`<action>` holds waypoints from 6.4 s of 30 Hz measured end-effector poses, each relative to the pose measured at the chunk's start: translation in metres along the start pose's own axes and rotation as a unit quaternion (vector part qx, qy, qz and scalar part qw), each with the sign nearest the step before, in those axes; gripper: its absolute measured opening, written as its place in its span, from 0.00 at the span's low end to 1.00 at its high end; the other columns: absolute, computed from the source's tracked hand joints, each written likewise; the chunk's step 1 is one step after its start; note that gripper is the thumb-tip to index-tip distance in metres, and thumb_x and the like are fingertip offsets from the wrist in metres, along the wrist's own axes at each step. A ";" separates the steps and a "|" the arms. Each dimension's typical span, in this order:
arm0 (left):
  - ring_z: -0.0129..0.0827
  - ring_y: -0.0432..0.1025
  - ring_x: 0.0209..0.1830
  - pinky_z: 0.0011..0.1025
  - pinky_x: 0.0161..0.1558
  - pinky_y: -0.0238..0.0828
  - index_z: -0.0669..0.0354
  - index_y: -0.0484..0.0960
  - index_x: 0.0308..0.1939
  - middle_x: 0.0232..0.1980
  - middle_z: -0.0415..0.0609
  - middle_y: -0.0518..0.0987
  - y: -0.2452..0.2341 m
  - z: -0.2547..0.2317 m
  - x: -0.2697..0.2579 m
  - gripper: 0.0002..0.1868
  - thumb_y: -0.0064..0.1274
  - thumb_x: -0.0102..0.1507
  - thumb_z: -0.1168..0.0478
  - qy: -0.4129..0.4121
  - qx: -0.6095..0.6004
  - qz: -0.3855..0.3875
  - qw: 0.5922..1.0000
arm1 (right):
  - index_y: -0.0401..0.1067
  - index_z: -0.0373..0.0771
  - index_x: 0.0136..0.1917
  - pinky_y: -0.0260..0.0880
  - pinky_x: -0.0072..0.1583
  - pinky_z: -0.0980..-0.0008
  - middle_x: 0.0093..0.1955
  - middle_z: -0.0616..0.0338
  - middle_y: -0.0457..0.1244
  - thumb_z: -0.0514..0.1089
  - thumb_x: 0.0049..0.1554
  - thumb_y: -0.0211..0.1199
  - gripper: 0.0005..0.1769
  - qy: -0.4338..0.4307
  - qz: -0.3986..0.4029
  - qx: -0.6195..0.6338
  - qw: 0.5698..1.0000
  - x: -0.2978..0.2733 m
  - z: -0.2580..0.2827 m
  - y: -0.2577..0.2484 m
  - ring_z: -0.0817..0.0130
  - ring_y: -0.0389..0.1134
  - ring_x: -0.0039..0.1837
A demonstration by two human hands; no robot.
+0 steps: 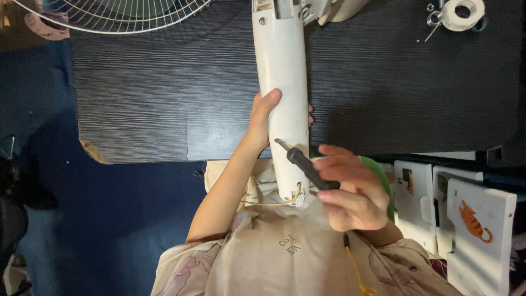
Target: The person removes the front grille and fan blades from a standing fan, then uses a screwdriver to loosen and remove screws from the fan's neck and motor housing. The components are separated and placed on the table.
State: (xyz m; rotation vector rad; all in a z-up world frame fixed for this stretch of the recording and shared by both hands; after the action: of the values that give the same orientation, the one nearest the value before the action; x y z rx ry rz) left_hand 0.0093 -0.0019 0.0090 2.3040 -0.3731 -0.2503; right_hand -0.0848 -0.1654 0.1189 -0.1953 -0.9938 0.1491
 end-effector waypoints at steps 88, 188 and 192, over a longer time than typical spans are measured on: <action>0.45 0.79 0.42 0.38 0.45 0.79 0.76 0.76 0.60 0.46 0.63 0.83 0.040 -0.023 -0.004 0.37 0.59 0.64 0.42 0.059 0.258 -0.164 0.950 | 0.70 0.45 0.68 0.67 0.54 0.61 0.60 0.57 0.68 0.57 0.66 0.53 0.23 0.522 -0.081 -0.103 0.843 -0.071 -0.091 -0.015 0.62 0.67 0.55; 0.45 0.74 0.25 0.38 0.23 0.72 0.70 0.77 0.62 0.35 0.63 0.79 -0.013 -0.136 -0.046 0.48 0.31 0.64 0.28 -0.132 0.004 -0.094 0.987 | 0.71 0.33 0.53 0.73 0.59 0.53 0.53 0.41 0.68 0.33 0.55 0.53 0.12 0.303 0.195 -0.229 0.904 0.047 -0.188 -0.033 0.46 0.71 0.56; 0.50 0.74 0.28 0.41 0.26 0.72 0.69 0.74 0.64 0.39 0.64 0.78 -0.022 -0.111 -0.036 0.47 0.34 0.64 0.27 -0.126 0.007 -0.067 0.990 | 0.75 0.31 0.57 0.69 0.58 0.53 0.52 0.42 0.69 0.44 0.68 0.61 0.12 0.443 0.120 -0.373 0.806 0.053 -0.251 -0.174 0.52 0.71 0.55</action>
State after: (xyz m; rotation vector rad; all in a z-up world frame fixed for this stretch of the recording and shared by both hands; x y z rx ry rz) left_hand 0.0117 0.0994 0.0703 2.3198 -0.3472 -0.6122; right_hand 0.1615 -0.3472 0.0690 -1.0229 -0.0258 -0.1171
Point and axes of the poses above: each hand's wrist, its own x-axis towards the middle knuckle, its own y-axis out of the palm, z = x × y, the point moved 1 cm from there along x, towards the middle knuckle
